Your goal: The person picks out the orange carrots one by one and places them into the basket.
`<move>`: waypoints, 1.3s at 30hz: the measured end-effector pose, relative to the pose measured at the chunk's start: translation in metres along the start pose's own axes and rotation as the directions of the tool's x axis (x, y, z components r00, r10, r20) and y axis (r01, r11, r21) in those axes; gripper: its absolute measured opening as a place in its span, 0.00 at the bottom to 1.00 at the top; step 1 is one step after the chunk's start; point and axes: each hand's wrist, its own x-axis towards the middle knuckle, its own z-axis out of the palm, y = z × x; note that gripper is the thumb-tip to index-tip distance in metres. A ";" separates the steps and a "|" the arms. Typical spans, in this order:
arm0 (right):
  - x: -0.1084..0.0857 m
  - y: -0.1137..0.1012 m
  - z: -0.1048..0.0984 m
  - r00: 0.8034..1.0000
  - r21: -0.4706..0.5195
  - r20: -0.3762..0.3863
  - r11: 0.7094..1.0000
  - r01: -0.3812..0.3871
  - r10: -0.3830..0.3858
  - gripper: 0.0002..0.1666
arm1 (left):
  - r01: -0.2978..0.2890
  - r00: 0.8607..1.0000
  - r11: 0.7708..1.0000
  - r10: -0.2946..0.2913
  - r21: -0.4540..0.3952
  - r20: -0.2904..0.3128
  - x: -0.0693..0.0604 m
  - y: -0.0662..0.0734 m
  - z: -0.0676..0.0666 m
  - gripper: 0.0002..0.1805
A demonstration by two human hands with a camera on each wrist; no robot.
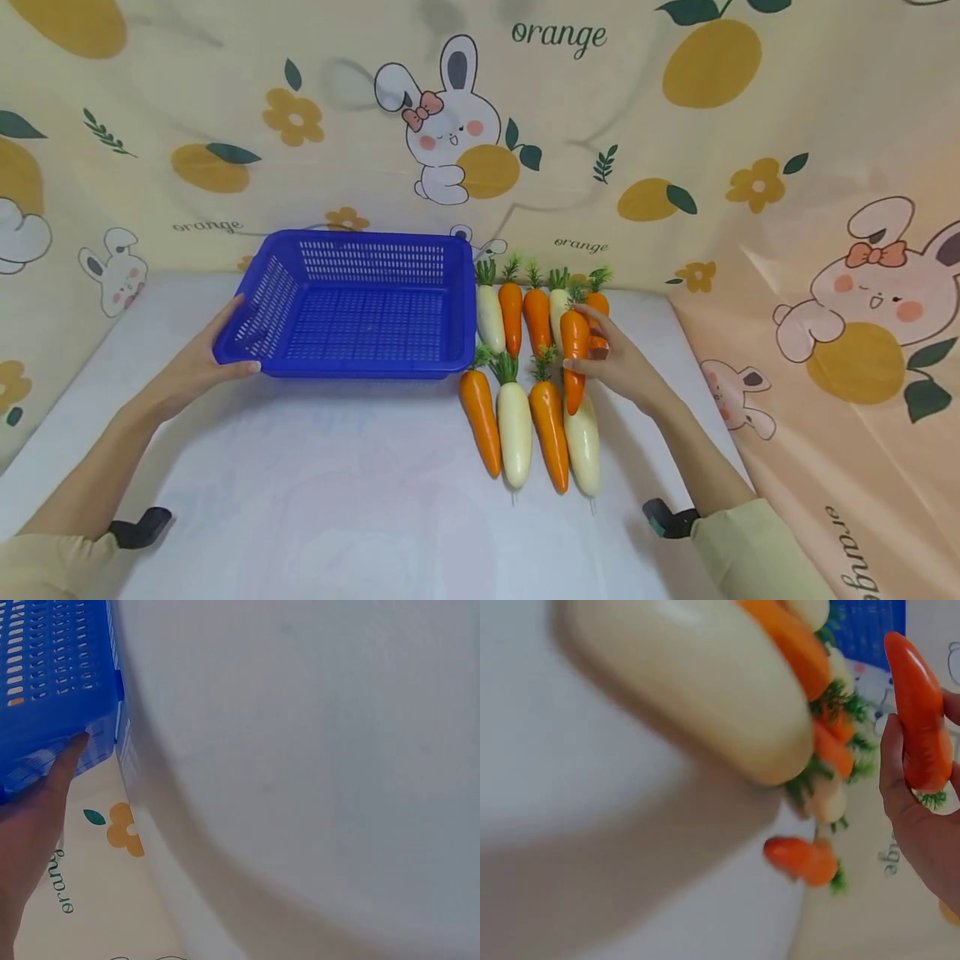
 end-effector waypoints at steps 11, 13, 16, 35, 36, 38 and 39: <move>0.039 -0.042 0.022 0.997 0.016 0.060 0.998 0.056 -0.057 0.51 | 0.060 0.998 0.998 -0.060 0.021 -0.024 0.004 0.007 0.005 0.58; 0.046 -0.053 0.029 0.997 0.013 0.061 0.999 0.047 -0.048 0.51 | 0.076 0.997 0.997 -0.075 0.031 -0.029 0.006 0.008 0.005 0.59; 0.056 -0.074 0.041 0.998 -0.004 0.049 0.999 0.036 -0.036 0.51 | 0.082 0.996 0.996 -0.081 0.044 -0.032 0.008 0.009 0.005 0.61; 0.143 -0.123 0.110 0.960 0.076 0.220 0.985 0.158 -0.171 0.51 | 0.081 0.995 0.997 -0.082 -0.009 -0.065 0.009 0.003 0.007 0.60; 0.146 -0.124 0.113 0.958 0.091 0.228 0.983 0.157 -0.174 0.52 | 0.078 0.995 0.997 -0.078 -0.011 -0.066 0.009 0.003 0.008 0.60; 0.152 -0.126 0.121 0.954 0.118 0.242 0.981 0.153 -0.178 0.52 | 0.073 0.995 0.997 -0.074 -0.012 -0.070 0.010 0.004 0.008 0.60; 0.155 -0.127 0.126 0.952 0.125 0.246 0.980 0.152 -0.179 0.52 | 0.075 0.995 0.997 -0.075 -0.013 -0.069 0.009 0.004 0.009 0.60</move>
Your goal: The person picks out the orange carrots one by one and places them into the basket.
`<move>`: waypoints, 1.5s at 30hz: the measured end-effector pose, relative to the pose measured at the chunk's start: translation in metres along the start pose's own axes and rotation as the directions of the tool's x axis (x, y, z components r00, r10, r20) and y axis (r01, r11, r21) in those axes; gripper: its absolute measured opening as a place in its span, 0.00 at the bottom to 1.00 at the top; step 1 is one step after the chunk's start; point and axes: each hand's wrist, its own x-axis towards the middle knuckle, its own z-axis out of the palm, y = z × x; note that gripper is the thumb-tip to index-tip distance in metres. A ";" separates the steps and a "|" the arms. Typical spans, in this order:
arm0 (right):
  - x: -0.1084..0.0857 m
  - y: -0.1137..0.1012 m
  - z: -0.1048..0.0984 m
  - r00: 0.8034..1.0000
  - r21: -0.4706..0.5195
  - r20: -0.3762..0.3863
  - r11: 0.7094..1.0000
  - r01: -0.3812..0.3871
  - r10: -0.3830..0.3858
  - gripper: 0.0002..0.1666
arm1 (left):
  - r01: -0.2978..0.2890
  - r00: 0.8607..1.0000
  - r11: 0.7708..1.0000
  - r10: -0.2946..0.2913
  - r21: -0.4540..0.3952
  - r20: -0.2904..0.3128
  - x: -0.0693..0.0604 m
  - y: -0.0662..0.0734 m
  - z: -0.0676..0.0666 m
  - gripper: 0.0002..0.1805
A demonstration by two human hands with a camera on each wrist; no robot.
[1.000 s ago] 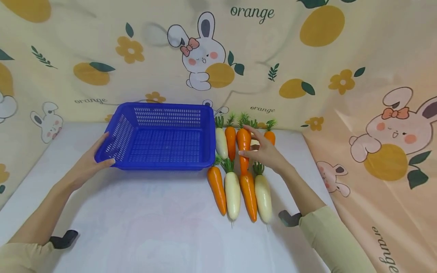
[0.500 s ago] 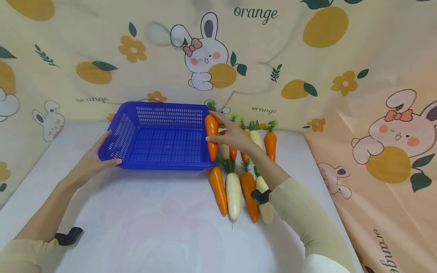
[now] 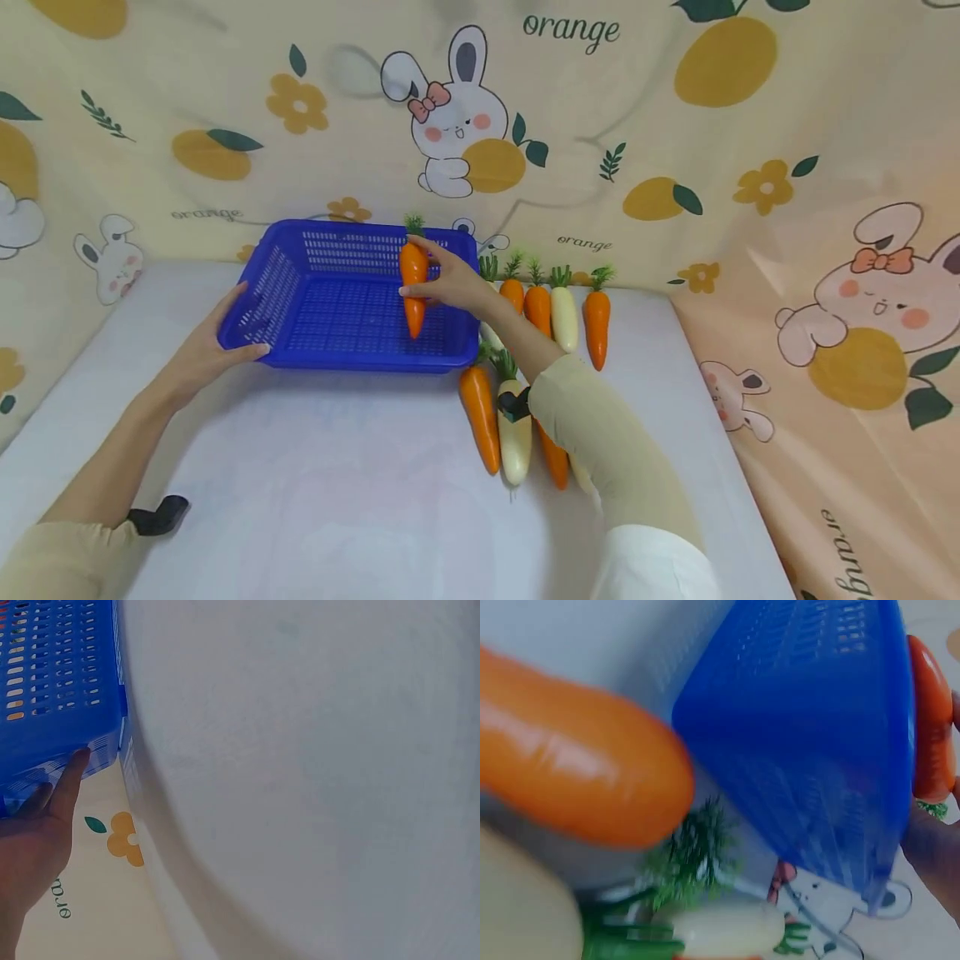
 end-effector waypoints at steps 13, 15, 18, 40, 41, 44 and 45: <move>0.049 -0.013 0.049 0.999 -0.020 0.036 0.999 0.026 -0.025 0.53 | -0.016 1.000 1.000 0.015 -0.009 -0.016 0.000 0.003 -0.002 0.60; 0.055 -0.017 0.056 0.999 -0.009 0.040 1.000 0.010 -0.010 0.53 | -0.021 1.000 1.000 0.021 -0.010 -0.020 0.001 0.004 -0.003 0.60; 0.065 -0.020 0.070 0.999 0.013 0.047 1.000 -0.025 0.025 0.52 | -0.021 1.000 1.000 0.021 -0.017 -0.020 0.002 0.005 -0.002 0.60; 0.111 -0.014 0.159 0.989 -0.332 0.027 0.935 -0.125 0.142 0.56 | 0.017 0.999 0.998 -0.019 0.058 0.040 0.003 -0.001 -0.001 0.59; 0.112 -0.013 0.160 0.988 -0.321 0.032 0.938 -0.132 0.150 0.57 | 0.014 0.999 0.998 -0.017 0.059 0.039 0.003 -0.001 -0.001 0.58; 0.115 -0.011 0.160 0.987 -0.313 0.049 0.941 -0.128 0.151 0.57 | 0.001 0.999 0.998 -0.003 0.061 0.035 0.002 -0.001 -0.002 0.58; 0.115 -0.011 0.159 0.988 -0.323 0.058 0.939 -0.118 0.144 0.57 | -0.001 0.999 0.998 -0.001 0.060 0.034 0.002 -0.001 -0.003 0.58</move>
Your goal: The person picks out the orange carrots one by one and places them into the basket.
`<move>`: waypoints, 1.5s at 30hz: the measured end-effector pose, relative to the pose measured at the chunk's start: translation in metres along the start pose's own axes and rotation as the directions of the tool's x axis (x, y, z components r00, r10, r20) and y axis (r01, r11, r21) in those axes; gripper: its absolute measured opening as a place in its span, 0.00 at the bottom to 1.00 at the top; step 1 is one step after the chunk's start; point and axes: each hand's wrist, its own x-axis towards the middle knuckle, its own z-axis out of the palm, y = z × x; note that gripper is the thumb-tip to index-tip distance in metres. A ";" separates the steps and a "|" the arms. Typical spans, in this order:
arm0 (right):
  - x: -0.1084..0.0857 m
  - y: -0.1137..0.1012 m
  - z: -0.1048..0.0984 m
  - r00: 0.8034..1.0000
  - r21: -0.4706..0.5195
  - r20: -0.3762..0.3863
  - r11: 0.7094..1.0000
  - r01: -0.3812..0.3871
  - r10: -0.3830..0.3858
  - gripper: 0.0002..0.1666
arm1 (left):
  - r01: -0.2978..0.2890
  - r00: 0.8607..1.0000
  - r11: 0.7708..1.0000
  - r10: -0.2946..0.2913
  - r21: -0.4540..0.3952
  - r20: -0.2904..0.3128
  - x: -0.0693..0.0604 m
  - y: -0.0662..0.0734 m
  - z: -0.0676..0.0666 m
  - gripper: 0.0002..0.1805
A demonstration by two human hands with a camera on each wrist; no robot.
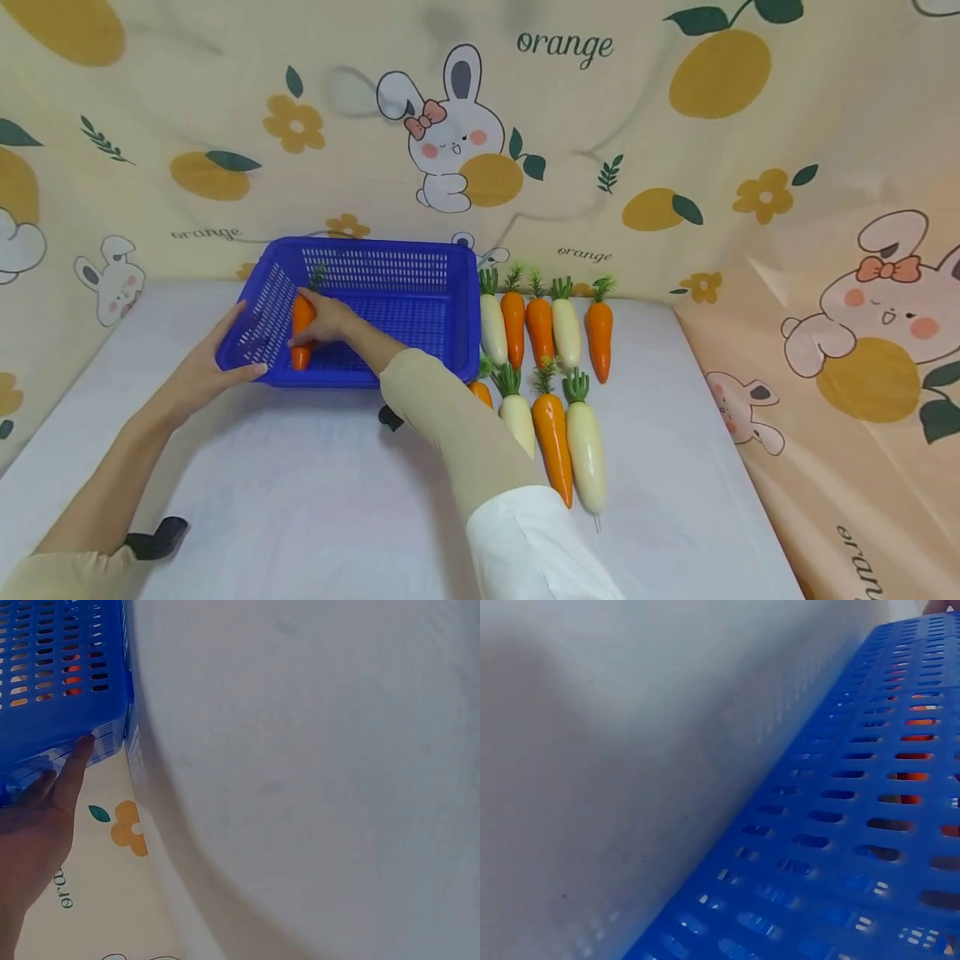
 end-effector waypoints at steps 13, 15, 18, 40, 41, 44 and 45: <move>-0.011 0.009 -0.018 0.998 0.152 0.051 0.988 0.021 -0.029 0.55 | -0.001 1.000 1.000 0.001 -0.005 0.014 -0.001 0.002 -0.002 0.58; -0.013 0.012 -0.021 0.998 0.146 0.040 0.989 0.037 -0.044 0.54 | 0.012 1.000 1.000 -0.012 0.001 0.019 -0.002 0.001 -0.004 0.58; -0.018 0.015 -0.027 0.997 0.132 0.016 0.988 0.078 -0.081 0.52 | 0.027 0.999 1.000 -0.027 0.011 0.030 -0.003 0.005 -0.007 0.59; -0.112 0.076 -0.120 0.967 0.262 -0.160 0.936 0.236 -0.199 0.44 | 0.020 0.999 0.994 -0.016 -0.108 0.041 0.002 0.004 -0.002 0.60; -0.115 0.079 -0.125 0.965 0.255 -0.171 0.938 0.237 -0.198 0.43 | 0.018 0.999 0.994 -0.013 -0.112 0.040 0.001 0.004 -0.002 0.60; -0.126 0.089 -0.140 0.963 0.245 -0.202 0.942 0.228 -0.180 0.41 | 0.017 0.999 0.993 -0.013 -0.119 0.034 0.001 0.005 -0.002 0.60; -0.130 0.092 -0.144 0.962 0.244 -0.211 0.944 0.222 -0.172 0.41 | 0.020 0.999 0.992 -0.016 -0.121 0.033 0.001 0.005 -0.002 0.60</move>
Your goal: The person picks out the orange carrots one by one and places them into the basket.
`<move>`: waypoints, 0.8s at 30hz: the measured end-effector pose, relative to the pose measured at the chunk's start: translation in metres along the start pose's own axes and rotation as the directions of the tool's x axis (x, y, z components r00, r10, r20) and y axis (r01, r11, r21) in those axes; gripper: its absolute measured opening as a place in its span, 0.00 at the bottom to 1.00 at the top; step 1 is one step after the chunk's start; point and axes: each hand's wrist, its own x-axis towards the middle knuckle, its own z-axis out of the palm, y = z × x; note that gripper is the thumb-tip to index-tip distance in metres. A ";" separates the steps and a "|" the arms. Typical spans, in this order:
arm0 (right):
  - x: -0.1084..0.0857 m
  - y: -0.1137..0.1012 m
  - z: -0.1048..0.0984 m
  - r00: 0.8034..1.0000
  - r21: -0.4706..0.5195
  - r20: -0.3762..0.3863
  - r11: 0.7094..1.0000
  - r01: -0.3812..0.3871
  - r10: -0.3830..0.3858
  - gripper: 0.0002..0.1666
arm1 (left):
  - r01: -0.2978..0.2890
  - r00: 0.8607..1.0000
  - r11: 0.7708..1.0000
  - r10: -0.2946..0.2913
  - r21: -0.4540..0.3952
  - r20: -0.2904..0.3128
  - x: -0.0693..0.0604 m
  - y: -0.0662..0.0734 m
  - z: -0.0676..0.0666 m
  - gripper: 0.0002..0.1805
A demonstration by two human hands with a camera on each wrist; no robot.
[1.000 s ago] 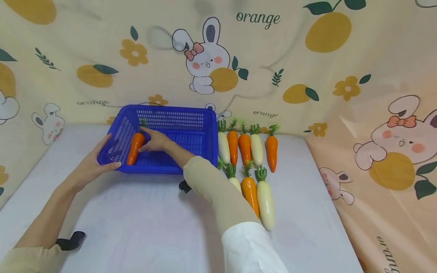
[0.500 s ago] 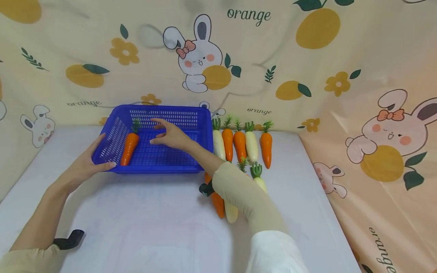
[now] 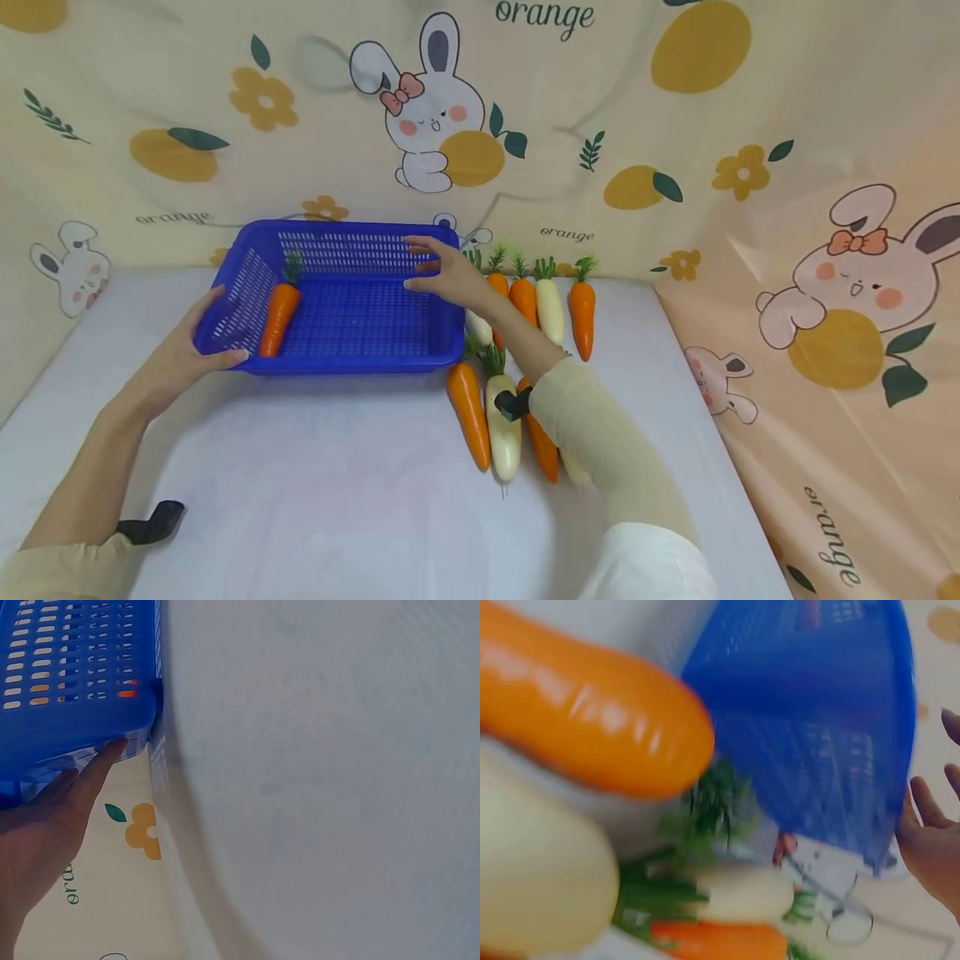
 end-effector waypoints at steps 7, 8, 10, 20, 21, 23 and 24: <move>-0.027 0.008 -0.037 0.997 0.047 -0.070 0.999 -0.018 0.021 0.38 | 0.006 0.998 1.000 -0.006 -0.009 -0.056 -0.002 0.002 0.001 0.59; -0.032 0.010 -0.042 0.997 0.054 -0.077 0.998 -0.019 0.024 0.38 | 0.006 0.998 1.000 -0.006 -0.001 -0.065 -0.003 0.001 0.002 0.59; -0.040 0.015 -0.051 0.995 0.065 -0.093 0.998 -0.020 0.026 0.37 | 0.011 0.997 1.000 -0.010 0.013 -0.079 -0.003 0.000 0.003 0.59; -0.079 0.035 -0.087 0.965 0.011 -0.247 0.996 -0.093 0.093 0.36 | 0.000 0.992 0.998 0.008 0.064 -0.124 -0.007 0.000 0.005 0.57; -0.083 0.035 -0.090 0.963 0.021 -0.248 0.995 -0.099 0.102 0.36 | 0.000 0.992 0.998 0.009 0.069 -0.127 -0.008 0.000 0.005 0.57; -0.090 0.036 -0.095 0.961 0.019 -0.253 0.993 -0.113 0.114 0.36 | 0.003 0.992 0.997 0.006 0.073 -0.123 -0.009 0.001 0.006 0.56; -0.094 0.037 -0.097 0.959 0.015 -0.256 0.993 -0.121 0.121 0.36 | 0.004 0.993 0.997 0.005 0.075 -0.117 -0.009 0.002 0.006 0.56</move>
